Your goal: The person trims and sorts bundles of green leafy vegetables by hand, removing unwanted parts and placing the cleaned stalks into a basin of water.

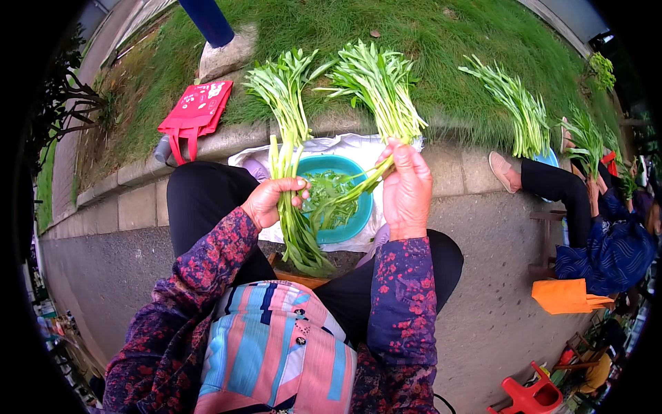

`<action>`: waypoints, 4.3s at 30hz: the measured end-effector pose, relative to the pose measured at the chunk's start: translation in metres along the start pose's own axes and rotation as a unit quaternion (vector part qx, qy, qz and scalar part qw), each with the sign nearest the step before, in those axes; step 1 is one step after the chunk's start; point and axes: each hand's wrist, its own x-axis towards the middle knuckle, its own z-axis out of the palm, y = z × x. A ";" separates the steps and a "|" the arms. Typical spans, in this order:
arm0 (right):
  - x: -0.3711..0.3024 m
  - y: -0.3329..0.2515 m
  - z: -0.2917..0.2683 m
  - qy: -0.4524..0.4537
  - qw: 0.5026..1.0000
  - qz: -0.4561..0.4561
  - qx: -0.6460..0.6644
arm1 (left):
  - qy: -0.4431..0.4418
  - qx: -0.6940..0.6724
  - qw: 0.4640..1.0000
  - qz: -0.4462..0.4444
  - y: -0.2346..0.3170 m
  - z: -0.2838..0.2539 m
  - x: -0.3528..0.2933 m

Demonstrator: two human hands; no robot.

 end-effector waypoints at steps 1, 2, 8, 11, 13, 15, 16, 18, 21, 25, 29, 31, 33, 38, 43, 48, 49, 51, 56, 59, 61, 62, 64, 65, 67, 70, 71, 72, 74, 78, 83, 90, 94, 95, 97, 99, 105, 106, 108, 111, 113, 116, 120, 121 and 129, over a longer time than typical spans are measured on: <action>0.003 -0.003 -0.002 -0.001 0.999 -0.019 0.030 | 0.000 -0.016 1.000 0.009 0.002 -0.005 0.001; 0.004 -0.005 -0.004 -0.001 0.998 -0.037 0.060 | 0.001 -0.032 0.999 0.017 0.002 -0.010 0.002; 0.002 -0.023 -0.011 0.027 0.995 -0.035 0.094 | 0.044 -0.117 0.990 0.072 0.012 -0.019 -0.010; 0.001 -0.021 -0.012 0.048 0.995 -0.013 0.087 | 0.065 -0.042 0.990 0.114 0.015 -0.027 -0.011; 0.001 -0.020 -0.012 0.058 0.994 -0.002 0.088 | 0.075 -0.026 0.986 0.146 0.014 -0.031 -0.007; 0.002 -0.018 -0.014 0.059 0.994 0.006 0.091 | 0.084 -0.005 0.983 0.164 0.012 -0.031 -0.006; 0.002 -0.017 -0.015 0.055 0.994 0.010 0.090 | 0.109 -0.002 0.982 0.157 0.011 -0.031 -0.006; 0.001 -0.016 -0.016 0.049 0.995 0.014 0.089 | 0.118 0.021 0.981 0.154 0.013 -0.023 -0.007; 0.001 -0.014 -0.014 0.061 0.994 0.034 0.083 | 0.112 0.033 0.980 0.161 0.016 -0.019 -0.008; 0.001 -0.010 -0.015 0.062 0.992 0.080 0.071 | 0.113 0.049 0.974 0.191 0.013 -0.015 -0.006; 0.000 -0.001 -0.008 0.058 0.991 0.112 0.046 | 0.133 0.064 0.972 0.186 0.012 -0.014 -0.004; -0.001 0.005 -0.004 0.056 0.989 0.129 0.038 | 0.105 0.081 0.977 0.167 0.010 -0.009 -0.003; -0.003 0.013 -0.001 0.050 0.986 0.154 0.036 | 0.066 0.103 0.979 0.166 0.007 -0.001 -0.004; -0.010 0.033 0.016 0.042 0.977 0.211 0.005 | -0.005 0.088 0.988 0.126 0.000 0.009 0.002; -0.011 0.046 0.025 0.002 0.972 0.216 -0.093 | -0.040 0.095 0.990 0.091 -0.006 0.016 0.002; -0.017 0.054 0.035 0.001 0.964 0.217 -0.155 | -0.061 0.071 0.991 0.097 -0.009 0.023 0.000; -0.017 0.055 0.037 0.000 0.964 0.219 -0.153 | -0.067 0.068 0.991 0.098 -0.009 0.024 0.001; -0.017 0.059 0.033 -0.013 0.958 0.235 -0.163 | -0.079 0.061 0.990 0.096 -0.009 0.027 0.000; -0.020 0.056 0.040 0.018 0.955 0.215 -0.202 | -0.075 0.074 0.989 0.102 -0.009 0.028 -0.001; -0.018 0.059 0.033 0.035 0.958 0.179 -0.222 | -0.064 0.087 0.988 0.106 -0.010 0.029 0.000; -0.019 0.057 0.036 0.019 0.955 0.189 -0.228 | -0.066 0.122 0.985 0.102 -0.015 0.021 0.005; -0.018 0.056 0.038 0.015 0.952 0.191 -0.238 | -0.070 0.122 0.985 0.101 -0.015 0.023 0.006; -0.019 0.061 0.038 0.013 0.946 0.186 -0.267 | -0.053 0.139 0.984 0.101 -0.017 0.027 0.007; -0.019 0.061 0.040 0.010 0.942 0.190 -0.275 | -0.042 0.148 0.983 0.103 -0.017 0.027 0.006; -0.020 0.059 0.045 0.003 0.935 0.200 -0.292 | -0.056 0.160 0.980 0.103 -0.017 0.026 0.005; -0.017 0.057 0.037 0.006 0.938 0.212 -0.273 | -0.087 0.135 0.982 0.103 -0.012 0.027 0.003; -0.016 0.058 0.034 0.003 0.938 0.213 -0.273 | -0.098 0.119 0.983 0.102 -0.010 0.027 0.003; -0.015 0.060 0.031 -0.001 0.938 0.214 -0.272 | -0.103 0.129 0.982 0.088 -0.009 0.024 0.003; -0.015 0.061 0.029 -0.007 0.940 0.217 -0.264 | -0.109 0.117 0.983 0.089 -0.009 0.023 0.003; -0.015 0.064 0.030 0.003 0.942 0.226 -0.248 | -0.103 0.085 0.987 0.084 -0.010 0.023 0.002; -0.010 0.071 0.025 0.009 0.964 0.164 -0.207 | -0.058 0.094 0.989 0.099 -0.008 0.021 0.006; -0.014 0.064 0.040 0.037 0.956 0.213 -0.198 | -0.012 0.189 0.977 0.096 -0.010 0.025 0.005; -0.016 0.062 0.042 0.001 0.950 0.248 -0.189 | -0.049 0.202 0.973 0.096 -0.006 0.033 0.002; -0.015 0.061 0.037 -0.002 0.952 0.240 -0.189 | -0.061 0.206 0.972 0.096 -0.005 0.033 0.002; -0.012 0.061 0.023 -0.009 0.956 0.224 -0.190 | -0.096 0.143 0.979 0.106 -0.005 0.031 -0.001; -0.011 0.057 0.024 -0.009 0.958 0.239 -0.160 | -0.120 0.077 0.985 0.100 0.003 0.034 -0.005; -0.019 0.054 0.021 0.001 0.958 0.283 -0.052 | -0.114 0.046 0.989 0.077 -0.003 0.017 -0.003; -0.020 0.051 0.020 -0.011 0.954 0.297 -0.034 | -0.119 0.045 0.988 0.089 -0.004 0.014 -0.003; -0.019 0.053 0.007 0.001 0.959 0.284 -0.024 | -0.134 0.044 0.984 0.107 0.000 0.017 -0.006; -0.022 0.046 0.001 0.012 0.961 0.277 -0.018 | -0.104 0.048 0.989 0.092 0.006 0.013 -0.012; -0.024 0.047 -0.004 0.026 0.959 0.281 -0.012 | -0.102 0.069 0.984 0.125 0.012 0.005 -0.014; -0.031 0.048 -0.011 0.065 0.959 0.276 0.025 | -0.071 0.088 0.985 0.132 0.023 -0.006 -0.026; -0.039 0.045 -0.010 0.101 0.958 0.265 0.043 | -0.056 0.081 0.983 0.154 0.031 -0.022 -0.038; -0.042 0.044 -0.008 0.115 0.958 0.259 0.043 | -0.048 0.077 0.983 0.159 0.034 -0.025 -0.042; -0.056 0.038 -0.006 0.020 0.965 0.259 0.034 | -0.013 0.161 0.965 0.206 0.032 -0.016 -0.053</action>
